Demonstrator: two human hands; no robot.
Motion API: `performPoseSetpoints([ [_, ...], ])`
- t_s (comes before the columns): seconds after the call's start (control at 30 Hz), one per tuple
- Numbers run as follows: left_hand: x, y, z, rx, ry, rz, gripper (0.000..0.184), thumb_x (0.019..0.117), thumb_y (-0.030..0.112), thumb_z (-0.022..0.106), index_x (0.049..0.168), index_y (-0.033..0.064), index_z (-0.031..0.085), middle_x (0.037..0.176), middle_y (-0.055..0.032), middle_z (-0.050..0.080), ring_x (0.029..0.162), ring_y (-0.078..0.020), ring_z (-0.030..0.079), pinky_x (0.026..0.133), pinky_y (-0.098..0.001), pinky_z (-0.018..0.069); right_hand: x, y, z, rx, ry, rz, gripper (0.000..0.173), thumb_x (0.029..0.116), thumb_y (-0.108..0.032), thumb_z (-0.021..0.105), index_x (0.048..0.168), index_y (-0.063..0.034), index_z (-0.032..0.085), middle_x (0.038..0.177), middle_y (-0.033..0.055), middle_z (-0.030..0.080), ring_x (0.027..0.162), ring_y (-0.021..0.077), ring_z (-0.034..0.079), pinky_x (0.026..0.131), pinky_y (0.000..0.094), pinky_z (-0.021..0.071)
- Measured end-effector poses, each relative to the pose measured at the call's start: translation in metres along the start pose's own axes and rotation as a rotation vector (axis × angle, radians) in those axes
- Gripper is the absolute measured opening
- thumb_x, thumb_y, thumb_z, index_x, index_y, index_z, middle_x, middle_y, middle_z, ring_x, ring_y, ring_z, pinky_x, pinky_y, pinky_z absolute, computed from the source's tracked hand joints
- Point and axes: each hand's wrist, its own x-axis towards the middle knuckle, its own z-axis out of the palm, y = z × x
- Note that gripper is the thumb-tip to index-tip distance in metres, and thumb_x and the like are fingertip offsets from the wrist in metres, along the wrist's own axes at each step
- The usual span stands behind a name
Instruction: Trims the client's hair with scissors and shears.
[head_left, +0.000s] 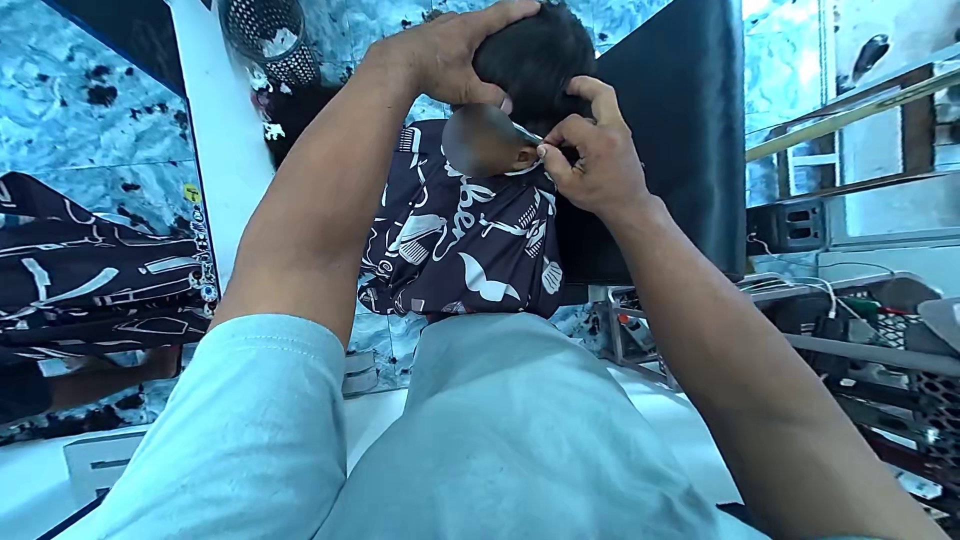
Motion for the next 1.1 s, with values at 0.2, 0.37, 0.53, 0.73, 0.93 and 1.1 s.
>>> performPoseSetpoints([
  [0.2, 0.009, 0.007, -0.001, -0.003, -0.032, -0.062, 0.097, 0.0806, 0.070, 0.069, 0.161, 0.0325, 0.031, 0.149, -0.0062, 0.056, 0.134, -0.0204, 0.056, 0.112, -0.0513, 0.0451, 0.002, 0.008, 0.001, -0.013, 0.002, 0.008, 0.025, 0.1004, -0.027, 0.061, 0.094, -0.0052, 0.070, 0.149, 0.0238, 0.048, 0.118, 0.0272, 0.063, 0.094, 0.0364, 0.0561],
  [0.37, 0.012, 0.009, 0.000, -0.079, -0.045, -0.050, 0.096, 0.0833, 0.060, 0.074, 0.161, 0.0253, 0.032, 0.150, -0.0083, 0.054, 0.135, -0.0192, 0.055, 0.113, -0.0464, 0.0447, 0.007, 0.023, -0.005, 0.006, 0.031, -0.034, 0.023, 0.0995, -0.025, 0.061, 0.092, -0.0053, 0.069, 0.143, 0.0215, 0.055, 0.122, 0.0246, 0.061, 0.098, 0.0341, 0.0534],
  [0.53, 0.014, 0.018, -0.002, -0.115, -0.099, -0.031, 0.098, 0.0825, 0.051, 0.080, 0.162, 0.0276, 0.028, 0.154, -0.0062, 0.049, 0.139, -0.0164, 0.051, 0.115, -0.0415, 0.0432, 0.009, 0.027, -0.011, -0.004, 0.012, -0.026, 0.026, 0.0988, -0.030, 0.061, 0.091, -0.0062, 0.070, 0.141, 0.0214, 0.055, 0.118, 0.0256, 0.062, 0.095, 0.0353, 0.0537],
  [0.73, 0.016, 0.023, -0.001, -0.122, -0.094, -0.088, 0.094, 0.0847, 0.051, 0.078, 0.162, 0.0267, 0.030, 0.152, -0.0078, 0.051, 0.137, -0.0174, 0.053, 0.114, -0.0424, 0.0438, 0.011, 0.029, -0.013, -0.010, 0.002, 0.002, 0.026, 0.0987, -0.030, 0.062, 0.091, -0.0069, 0.071, 0.140, 0.0213, 0.055, 0.121, 0.0261, 0.061, 0.097, 0.0359, 0.0528],
  [0.93, 0.017, 0.025, -0.002, -0.134, -0.095, -0.086, 0.091, 0.0853, 0.049, 0.078, 0.161, 0.0267, 0.032, 0.151, -0.0074, 0.053, 0.135, -0.0172, 0.055, 0.113, -0.0427, 0.0455, 0.013, 0.027, -0.013, -0.011, 0.004, -0.004, 0.028, 0.0987, -0.031, 0.062, 0.091, -0.0057, 0.071, 0.140, 0.0225, 0.054, 0.115, 0.0269, 0.062, 0.096, 0.0368, 0.0536],
  [1.1, 0.018, 0.027, -0.002, -0.167, -0.097, -0.097, 0.093, 0.0838, 0.049, 0.079, 0.161, 0.0258, 0.033, 0.148, -0.0065, 0.055, 0.130, -0.0143, 0.058, 0.110, -0.0391, 0.0482, 0.018, 0.027, -0.013, -0.058, -0.033, 0.009, 0.029, 0.0992, -0.033, 0.061, 0.091, -0.0069, 0.071, 0.144, 0.0222, 0.050, 0.105, 0.0260, 0.064, 0.087, 0.0382, 0.0560],
])
